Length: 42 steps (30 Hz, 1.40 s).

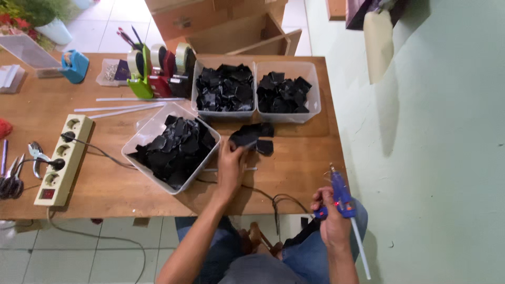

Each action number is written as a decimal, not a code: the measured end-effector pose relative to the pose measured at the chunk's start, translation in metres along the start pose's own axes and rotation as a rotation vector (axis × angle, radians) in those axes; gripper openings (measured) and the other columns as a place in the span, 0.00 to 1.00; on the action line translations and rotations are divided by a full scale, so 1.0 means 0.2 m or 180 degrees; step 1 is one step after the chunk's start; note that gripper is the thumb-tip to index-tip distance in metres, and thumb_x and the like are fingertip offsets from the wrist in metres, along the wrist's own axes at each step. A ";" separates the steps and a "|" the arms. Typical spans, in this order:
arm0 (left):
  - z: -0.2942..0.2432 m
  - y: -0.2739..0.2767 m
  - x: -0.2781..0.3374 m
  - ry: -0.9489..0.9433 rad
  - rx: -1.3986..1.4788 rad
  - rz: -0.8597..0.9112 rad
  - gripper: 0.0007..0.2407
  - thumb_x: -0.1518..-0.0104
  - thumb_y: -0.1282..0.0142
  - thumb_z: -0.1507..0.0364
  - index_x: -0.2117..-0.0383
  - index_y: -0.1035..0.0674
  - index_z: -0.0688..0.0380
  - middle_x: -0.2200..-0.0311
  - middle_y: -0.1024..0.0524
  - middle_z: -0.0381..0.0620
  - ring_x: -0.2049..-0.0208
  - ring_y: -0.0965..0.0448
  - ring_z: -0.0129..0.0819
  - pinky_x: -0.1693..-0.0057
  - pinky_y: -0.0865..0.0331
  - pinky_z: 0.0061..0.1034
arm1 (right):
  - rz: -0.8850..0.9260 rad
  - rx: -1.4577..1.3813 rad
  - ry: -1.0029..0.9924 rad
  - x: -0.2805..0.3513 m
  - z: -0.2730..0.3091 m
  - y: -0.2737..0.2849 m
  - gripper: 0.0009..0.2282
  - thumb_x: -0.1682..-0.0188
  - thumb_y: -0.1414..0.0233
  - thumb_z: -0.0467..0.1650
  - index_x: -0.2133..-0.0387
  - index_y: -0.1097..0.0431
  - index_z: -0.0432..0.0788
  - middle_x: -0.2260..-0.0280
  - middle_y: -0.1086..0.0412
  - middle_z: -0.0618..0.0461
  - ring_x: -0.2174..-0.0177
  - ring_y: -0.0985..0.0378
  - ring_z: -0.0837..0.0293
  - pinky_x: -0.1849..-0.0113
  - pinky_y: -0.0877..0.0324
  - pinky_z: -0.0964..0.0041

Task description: The person sits at a wooden table and uses a hot glue gun to apply glue to small black material pieces. They pick up pieces from plastic bins, apply glue, and place them on the table, repeating the process.

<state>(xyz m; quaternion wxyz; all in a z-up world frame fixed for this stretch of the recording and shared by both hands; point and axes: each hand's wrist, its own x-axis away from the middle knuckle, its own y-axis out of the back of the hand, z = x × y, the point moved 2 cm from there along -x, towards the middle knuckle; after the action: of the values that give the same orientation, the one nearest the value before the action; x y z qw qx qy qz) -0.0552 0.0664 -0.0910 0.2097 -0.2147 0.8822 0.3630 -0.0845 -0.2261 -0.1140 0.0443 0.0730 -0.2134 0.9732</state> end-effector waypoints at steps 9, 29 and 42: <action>-0.11 0.09 0.31 0.0503 0.0280 0.0124 0.17 0.52 0.53 0.84 0.65 0.15 0.46 0.71 0.42 0.44 0.65 0.39 0.42 0.57 0.42 0.33 | 0.0145 0.0054 -0.0170 0.01 -0.05 -0.04 0.08 0.46 0.48 0.30 0.63 0.28 0.35 0.72 0.31 0.42 0.77 0.30 0.56 0.73 0.31 0.66; -0.36 0.11 0.37 0.0697 0.2736 0.2024 0.10 0.53 0.60 0.82 0.79 0.24 0.54 0.72 0.26 0.42 0.66 0.26 0.34 0.55 0.35 0.25 | 0.0950 0.0736 -0.1014 0.04 -0.28 -0.09 0.09 0.51 0.43 0.20 0.73 0.35 0.43 0.79 0.40 0.55 0.81 0.41 0.64 0.77 0.47 0.70; -0.26 -0.02 0.53 0.1473 0.3586 0.1417 0.20 0.41 0.48 0.59 0.50 0.31 0.62 0.56 0.23 0.51 0.58 0.25 0.32 0.53 0.33 0.25 | 0.0496 0.0641 -0.0806 0.05 -0.26 -0.10 0.08 0.54 0.39 0.23 0.74 0.33 0.45 0.70 0.29 0.53 0.77 0.34 0.64 0.75 0.38 0.69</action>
<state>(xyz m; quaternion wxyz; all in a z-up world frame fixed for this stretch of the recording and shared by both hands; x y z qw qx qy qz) -0.1508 0.0028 -0.1145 0.0144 0.0435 0.9833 -0.1763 -0.0994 -0.1862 -0.1512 -0.0660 0.1823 -0.1238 0.9732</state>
